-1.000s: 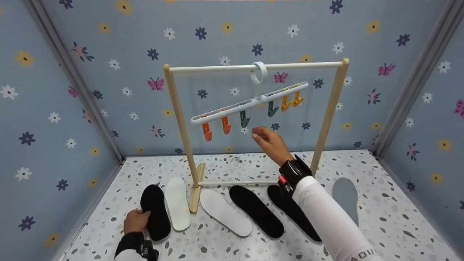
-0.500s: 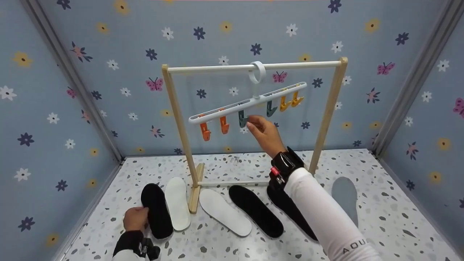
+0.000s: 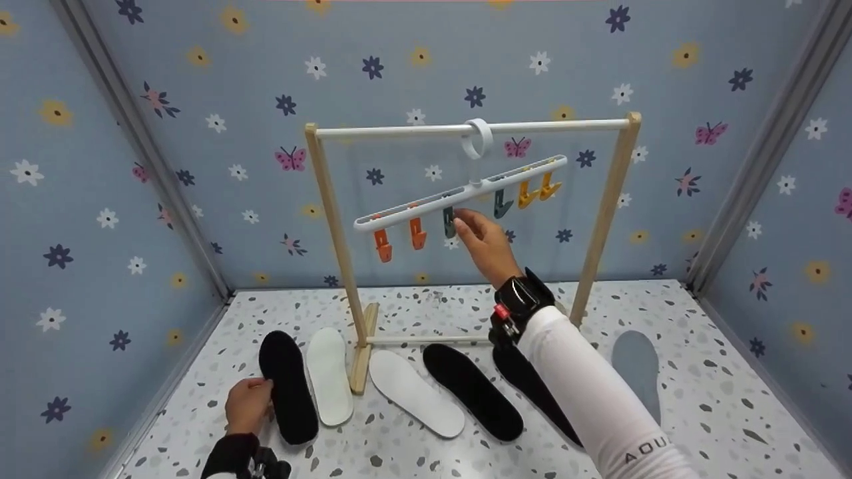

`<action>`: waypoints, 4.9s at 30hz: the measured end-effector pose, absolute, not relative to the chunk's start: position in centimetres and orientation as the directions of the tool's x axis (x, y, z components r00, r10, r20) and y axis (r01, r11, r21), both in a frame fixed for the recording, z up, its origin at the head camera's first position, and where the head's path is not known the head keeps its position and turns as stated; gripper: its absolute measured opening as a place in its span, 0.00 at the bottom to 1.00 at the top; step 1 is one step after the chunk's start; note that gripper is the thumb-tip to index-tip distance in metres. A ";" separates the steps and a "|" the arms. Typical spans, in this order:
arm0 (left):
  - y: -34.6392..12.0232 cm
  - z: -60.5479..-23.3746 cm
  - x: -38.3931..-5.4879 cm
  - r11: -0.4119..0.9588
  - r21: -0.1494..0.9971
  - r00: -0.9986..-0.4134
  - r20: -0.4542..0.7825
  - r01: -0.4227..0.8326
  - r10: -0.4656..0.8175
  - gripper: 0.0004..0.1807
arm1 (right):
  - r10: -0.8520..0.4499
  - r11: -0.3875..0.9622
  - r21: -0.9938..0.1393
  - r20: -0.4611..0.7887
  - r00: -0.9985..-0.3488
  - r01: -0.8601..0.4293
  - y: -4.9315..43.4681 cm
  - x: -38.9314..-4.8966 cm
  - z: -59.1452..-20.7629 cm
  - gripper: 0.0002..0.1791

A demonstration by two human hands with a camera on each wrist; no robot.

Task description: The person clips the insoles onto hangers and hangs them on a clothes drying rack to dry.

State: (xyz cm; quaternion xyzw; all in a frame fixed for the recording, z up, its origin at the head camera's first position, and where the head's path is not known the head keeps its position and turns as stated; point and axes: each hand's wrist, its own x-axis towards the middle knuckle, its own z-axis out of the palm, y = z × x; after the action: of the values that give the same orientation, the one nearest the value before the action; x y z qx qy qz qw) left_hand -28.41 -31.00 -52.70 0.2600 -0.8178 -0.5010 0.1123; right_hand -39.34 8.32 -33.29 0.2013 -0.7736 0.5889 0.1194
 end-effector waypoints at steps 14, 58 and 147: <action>-30.9 -51.9 -28.2 0.251 0.930 -0.852 -0.108 -0.269 -0.512 0.21 | -0.156 0.161 -0.875 0.434 -0.887 -0.456 7.5 -39.5 -32.4 0.21; -22.6 -45.9 -27.4 0.106 0.990 -0.953 -0.060 -0.095 -0.296 0.14 | -0.169 0.093 -0.932 0.331 -0.928 -0.350 7.3 -39.7 -31.9 0.19; -10.3 -45.3 -30.2 0.474 0.785 -0.866 0.493 0.399 -0.086 0.06 | -0.094 -0.227 -0.938 0.290 -0.952 -0.263 6.5 -40.0 -31.4 0.04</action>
State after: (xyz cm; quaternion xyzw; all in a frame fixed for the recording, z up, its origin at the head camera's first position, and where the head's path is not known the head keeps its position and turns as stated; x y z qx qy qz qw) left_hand -30.20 -10.32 -45.34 -0.0952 -0.8241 -0.5038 0.2408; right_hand -40.02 6.51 -31.41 0.1444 -0.6193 0.7698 0.0549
